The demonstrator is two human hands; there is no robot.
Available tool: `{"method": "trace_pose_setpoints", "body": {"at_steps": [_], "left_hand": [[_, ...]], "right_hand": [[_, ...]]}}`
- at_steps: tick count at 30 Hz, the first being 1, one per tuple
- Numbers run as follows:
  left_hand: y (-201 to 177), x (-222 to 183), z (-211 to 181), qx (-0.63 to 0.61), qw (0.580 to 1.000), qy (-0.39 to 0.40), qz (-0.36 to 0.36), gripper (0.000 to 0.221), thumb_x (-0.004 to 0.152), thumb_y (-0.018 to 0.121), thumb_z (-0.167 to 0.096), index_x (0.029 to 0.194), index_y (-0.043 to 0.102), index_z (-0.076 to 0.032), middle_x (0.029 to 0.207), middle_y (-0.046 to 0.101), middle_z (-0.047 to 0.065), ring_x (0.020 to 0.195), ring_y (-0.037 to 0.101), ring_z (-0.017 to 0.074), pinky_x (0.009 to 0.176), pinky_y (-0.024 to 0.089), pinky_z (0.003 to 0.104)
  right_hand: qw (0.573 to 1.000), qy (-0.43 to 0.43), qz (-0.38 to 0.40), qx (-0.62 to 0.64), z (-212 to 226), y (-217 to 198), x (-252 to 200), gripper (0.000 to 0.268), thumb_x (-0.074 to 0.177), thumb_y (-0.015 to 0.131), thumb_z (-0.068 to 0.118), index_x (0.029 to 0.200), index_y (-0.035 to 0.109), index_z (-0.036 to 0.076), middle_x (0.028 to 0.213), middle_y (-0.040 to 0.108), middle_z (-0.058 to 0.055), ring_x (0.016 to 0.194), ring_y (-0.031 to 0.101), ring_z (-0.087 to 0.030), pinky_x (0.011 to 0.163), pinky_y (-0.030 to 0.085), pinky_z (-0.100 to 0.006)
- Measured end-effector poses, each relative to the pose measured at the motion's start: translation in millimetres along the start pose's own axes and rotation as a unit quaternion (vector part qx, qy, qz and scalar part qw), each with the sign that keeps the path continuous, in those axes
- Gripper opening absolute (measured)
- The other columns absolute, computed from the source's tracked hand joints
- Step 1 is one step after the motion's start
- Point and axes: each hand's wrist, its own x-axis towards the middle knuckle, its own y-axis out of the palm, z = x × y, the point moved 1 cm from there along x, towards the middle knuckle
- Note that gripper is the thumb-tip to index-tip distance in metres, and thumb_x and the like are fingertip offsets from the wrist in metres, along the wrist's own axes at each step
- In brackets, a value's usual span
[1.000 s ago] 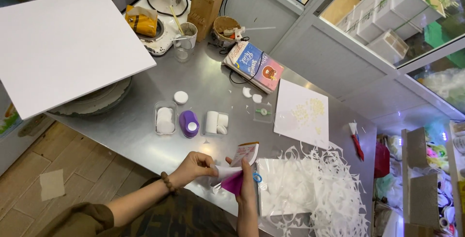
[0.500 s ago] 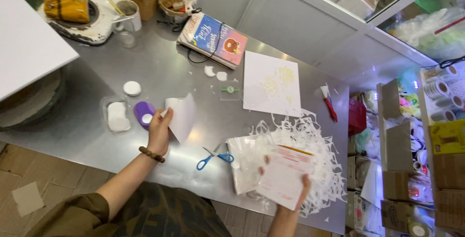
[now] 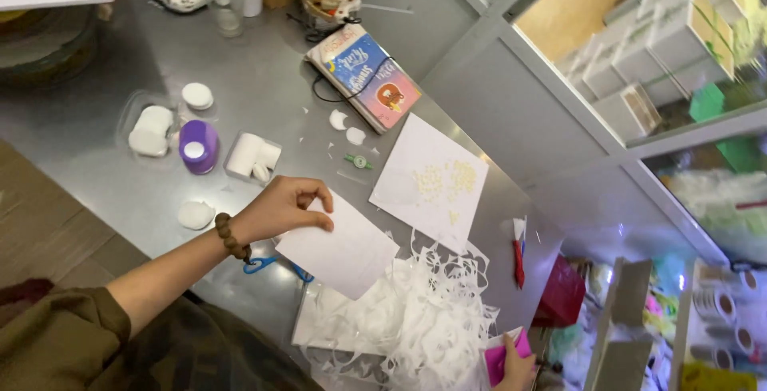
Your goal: Cutting out paper shapes and using a hole puncher to create decorative elements.
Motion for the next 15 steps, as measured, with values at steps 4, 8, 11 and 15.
{"method": "trace_pose_setpoints", "body": {"at_steps": [4,8,11,15], "left_hand": [[-3,-21,-71,-0.009,0.996,0.029,0.082,0.055,0.068,0.093,-0.019,0.116,0.069,-0.010,0.056,0.040,-0.006,0.053,0.039,0.0048,0.053,0.037,0.024],[-1,-24,-85,0.010,0.996,-0.004,0.084,0.059,0.068,0.089,-0.014,0.124,0.068,-0.012,0.061,0.043,-0.006,0.057,0.040,0.0055,0.056,0.037,0.026],[-4,-20,-81,-0.061,0.992,0.004,0.107,0.067,0.071,0.085,-0.011,0.133,0.063,-0.013,0.063,0.045,-0.004,0.060,0.045,0.0040,0.062,0.041,0.022],[-8,-11,-69,-0.081,0.991,0.052,0.097,0.066,0.072,0.087,-0.012,0.134,0.064,-0.012,0.077,0.059,-0.005,0.069,0.052,0.0037,0.069,0.046,0.022]], "right_hand": [[0.921,-0.284,0.175,0.203,-7,61,50,0.102,0.076,0.074,0.067,0.144,0.057,-0.008,0.153,0.054,-0.028,0.143,0.049,-0.039,0.119,0.035,-0.046],[0.983,-0.178,-0.049,-0.020,128,4,-85,0.083,0.100,0.073,0.052,0.149,0.049,-0.010,0.143,0.051,-0.034,0.132,0.051,-0.047,0.112,0.039,-0.053],[0.903,-0.349,0.042,0.246,236,-35,-233,0.076,0.097,0.071,0.036,0.157,0.042,0.001,0.157,0.048,-0.023,0.141,0.050,-0.039,0.117,0.041,-0.048],[0.623,-0.363,0.475,0.505,305,-51,-386,0.121,0.078,0.086,0.020,0.165,0.003,0.023,0.156,0.044,-0.021,0.132,0.058,-0.037,0.102,0.054,-0.048]]}}
